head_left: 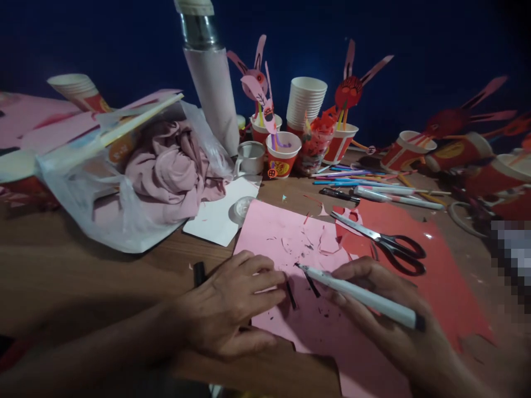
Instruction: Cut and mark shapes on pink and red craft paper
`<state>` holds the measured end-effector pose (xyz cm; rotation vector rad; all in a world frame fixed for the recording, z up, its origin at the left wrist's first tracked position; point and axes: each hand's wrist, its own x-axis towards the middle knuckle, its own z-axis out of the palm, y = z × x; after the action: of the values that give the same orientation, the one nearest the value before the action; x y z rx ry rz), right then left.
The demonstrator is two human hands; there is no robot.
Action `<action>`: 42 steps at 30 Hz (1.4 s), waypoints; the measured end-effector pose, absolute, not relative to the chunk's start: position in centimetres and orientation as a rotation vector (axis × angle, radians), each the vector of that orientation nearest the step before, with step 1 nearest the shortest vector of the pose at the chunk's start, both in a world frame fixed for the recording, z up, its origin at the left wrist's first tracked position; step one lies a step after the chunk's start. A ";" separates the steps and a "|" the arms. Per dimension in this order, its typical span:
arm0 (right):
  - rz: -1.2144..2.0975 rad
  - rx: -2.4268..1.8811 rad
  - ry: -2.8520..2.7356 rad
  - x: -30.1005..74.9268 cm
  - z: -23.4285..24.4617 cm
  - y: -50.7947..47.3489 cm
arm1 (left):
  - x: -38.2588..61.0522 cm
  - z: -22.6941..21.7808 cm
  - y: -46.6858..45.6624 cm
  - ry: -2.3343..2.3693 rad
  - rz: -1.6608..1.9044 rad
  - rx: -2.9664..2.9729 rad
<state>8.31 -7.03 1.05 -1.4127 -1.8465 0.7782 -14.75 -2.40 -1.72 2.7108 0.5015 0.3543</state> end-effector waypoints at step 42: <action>0.807 -1.388 -1.852 7.3 -1.7 -6.3 | -14.7 -1.5 -2.2 0.579 0.277 2.661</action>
<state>7.25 -6.25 -1.68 -1.3883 -1.8515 0.8070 -14.65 -2.17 -1.53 2.6609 0.5793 0.2770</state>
